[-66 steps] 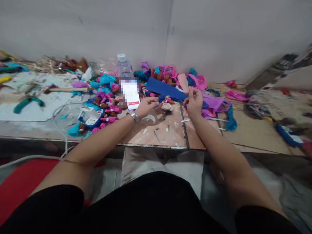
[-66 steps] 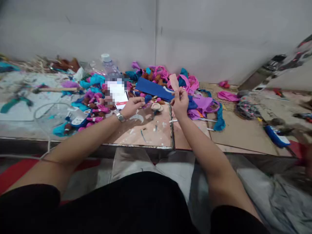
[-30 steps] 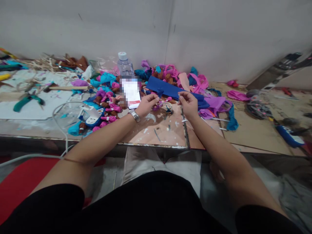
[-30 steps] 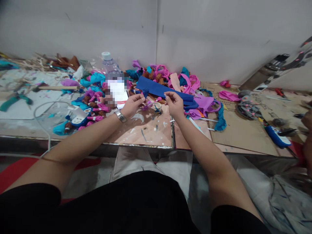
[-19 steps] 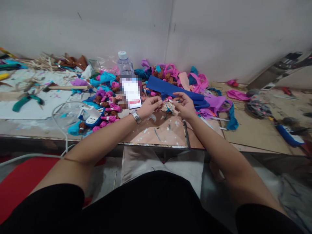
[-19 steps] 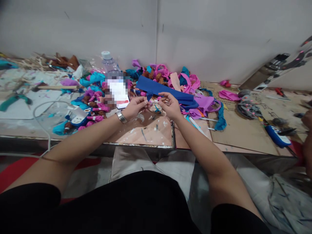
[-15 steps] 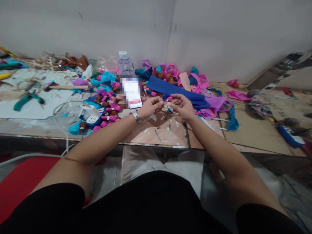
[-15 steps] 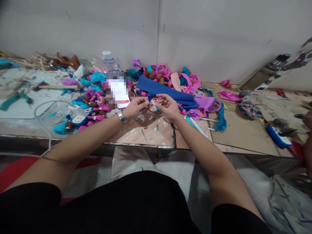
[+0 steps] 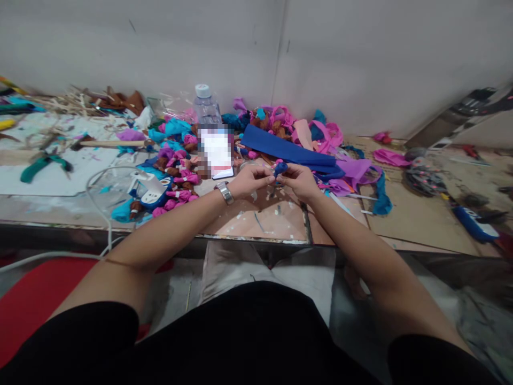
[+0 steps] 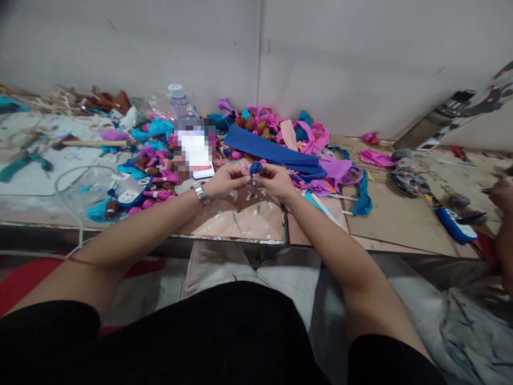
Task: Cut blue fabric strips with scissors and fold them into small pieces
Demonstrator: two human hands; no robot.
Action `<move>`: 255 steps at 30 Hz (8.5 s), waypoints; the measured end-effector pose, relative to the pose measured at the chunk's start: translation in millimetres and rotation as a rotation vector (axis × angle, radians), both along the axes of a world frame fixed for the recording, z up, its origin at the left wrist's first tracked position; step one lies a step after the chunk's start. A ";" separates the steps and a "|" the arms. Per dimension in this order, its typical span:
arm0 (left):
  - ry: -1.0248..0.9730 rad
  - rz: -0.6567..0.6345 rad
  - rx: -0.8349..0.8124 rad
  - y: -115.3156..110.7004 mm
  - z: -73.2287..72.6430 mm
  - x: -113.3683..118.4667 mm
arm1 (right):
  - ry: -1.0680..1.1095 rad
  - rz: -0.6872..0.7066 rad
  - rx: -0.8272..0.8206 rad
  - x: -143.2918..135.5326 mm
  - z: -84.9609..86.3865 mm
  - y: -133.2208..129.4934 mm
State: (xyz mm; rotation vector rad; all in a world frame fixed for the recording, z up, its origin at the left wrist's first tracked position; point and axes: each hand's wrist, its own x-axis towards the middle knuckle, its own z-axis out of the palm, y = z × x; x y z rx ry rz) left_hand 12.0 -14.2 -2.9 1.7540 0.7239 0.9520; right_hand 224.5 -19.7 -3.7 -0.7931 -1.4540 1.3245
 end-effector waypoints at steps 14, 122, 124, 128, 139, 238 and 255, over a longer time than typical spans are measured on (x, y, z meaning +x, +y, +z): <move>-0.159 0.071 -0.176 0.6 -3.4 0.1 | 0.019 -0.081 0.008 -0.9 3.4 -0.1; 0.085 0.052 0.023 1.1 -10.6 2.8 | -0.254 -0.150 0.331 -2.7 -6.8 -7.2; 0.084 0.050 0.026 0.6 -10.2 3.2 | -0.259 -0.156 0.314 -3.0 -6.1 -7.4; 0.073 0.041 0.017 -0.6 -9.4 4.1 | -0.271 -0.166 0.301 -3.4 -4.2 -8.0; 0.080 0.038 0.092 -2.2 -5.2 4.7 | -0.315 -0.140 0.280 0.7 -11.2 -3.5; 0.041 -0.121 0.014 -5.3 -6.6 4.1 | -0.145 -0.101 0.186 -3.4 -19.6 -0.8; -0.030 0.125 0.064 2.6 -14.1 2.8 | -0.167 -0.118 0.174 -1.8 -14.4 -5.8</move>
